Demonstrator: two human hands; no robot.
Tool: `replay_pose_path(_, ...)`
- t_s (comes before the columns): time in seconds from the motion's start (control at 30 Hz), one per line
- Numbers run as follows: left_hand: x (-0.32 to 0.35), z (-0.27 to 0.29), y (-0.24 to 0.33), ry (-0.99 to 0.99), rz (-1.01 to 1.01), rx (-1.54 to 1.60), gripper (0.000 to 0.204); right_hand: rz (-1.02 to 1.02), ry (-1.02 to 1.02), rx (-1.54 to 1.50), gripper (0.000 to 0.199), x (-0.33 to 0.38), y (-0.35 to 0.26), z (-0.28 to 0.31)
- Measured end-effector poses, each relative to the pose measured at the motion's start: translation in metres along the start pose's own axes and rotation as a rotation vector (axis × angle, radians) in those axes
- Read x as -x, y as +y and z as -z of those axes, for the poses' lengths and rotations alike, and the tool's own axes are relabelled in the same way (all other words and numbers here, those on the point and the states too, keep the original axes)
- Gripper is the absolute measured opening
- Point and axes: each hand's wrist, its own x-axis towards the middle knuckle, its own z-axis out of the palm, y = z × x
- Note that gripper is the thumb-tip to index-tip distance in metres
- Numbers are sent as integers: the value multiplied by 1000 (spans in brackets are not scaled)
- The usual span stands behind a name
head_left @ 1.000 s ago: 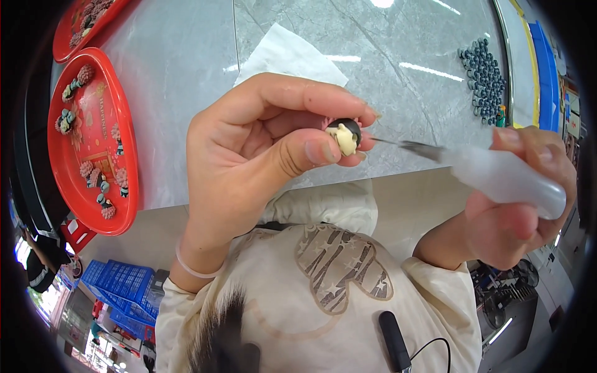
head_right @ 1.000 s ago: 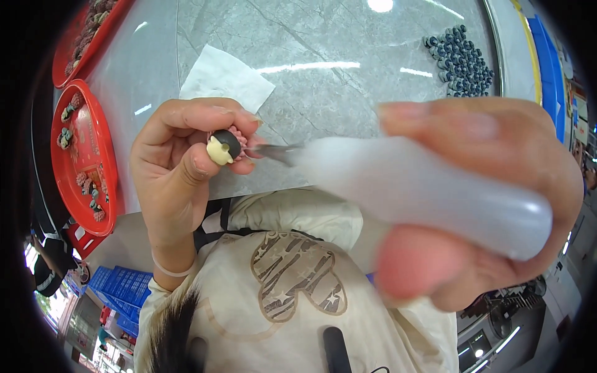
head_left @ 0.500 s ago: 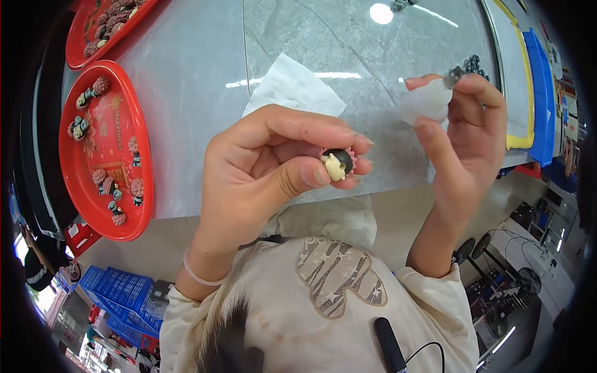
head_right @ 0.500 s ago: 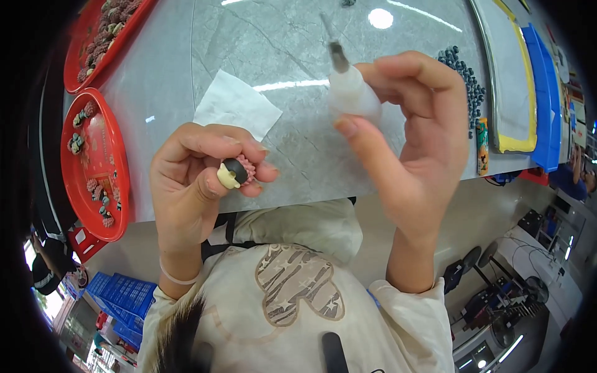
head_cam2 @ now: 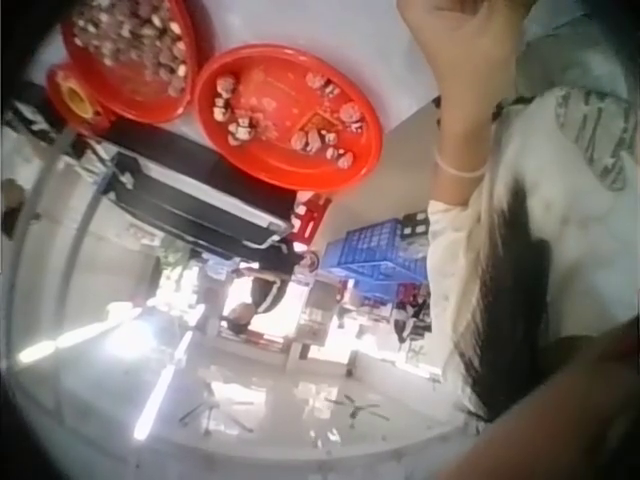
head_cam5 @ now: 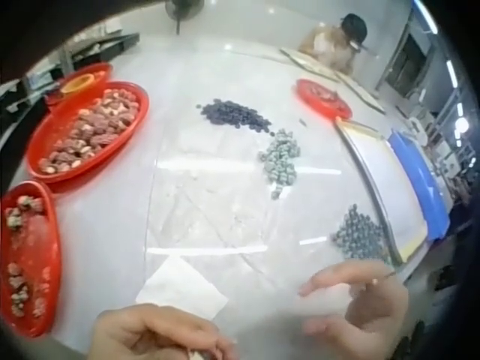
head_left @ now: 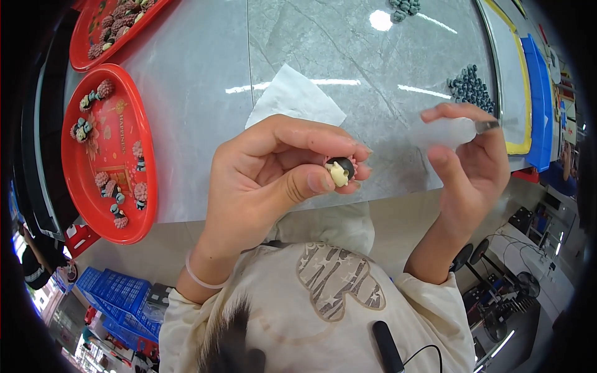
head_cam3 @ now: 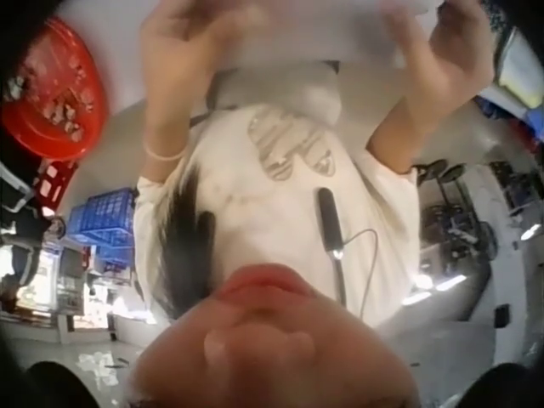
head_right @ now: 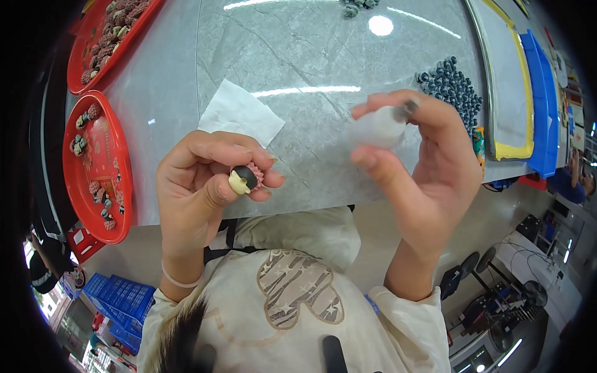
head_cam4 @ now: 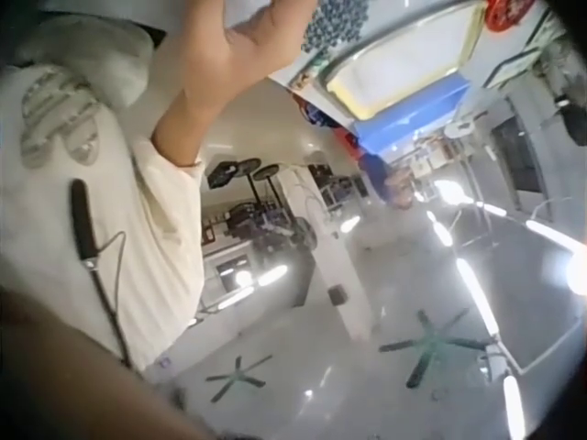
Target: The person assembles miniature figurines by applying glue from a dispenser bottle to the heads, attaching bodies to them by hand, and placing the assembled figurines on a tray, using a lighter to heat the dispenser nozzle.
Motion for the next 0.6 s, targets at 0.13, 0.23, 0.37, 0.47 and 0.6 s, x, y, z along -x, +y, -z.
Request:
replay_pose_path(0.13,0,4,-2,-73,-11,117,24,-34,11,150,33,-5,6,-8)
replay_pose_path(0.23,1,5,-2,-62,-21,83,24,-86,-52,202,35,-7,10,-20)
replay_pose_path(0.37,1,6,-2,-61,-36,56,22,-88,-97,237,33,-11,11,-12)
replay_pose_path(0.47,0,3,-1,-66,-40,46,21,-13,35,533,32,-16,11,20)
replay_pose_path(0.6,0,3,-3,-86,-54,25,21,-16,160,828,29,-27,27,32)
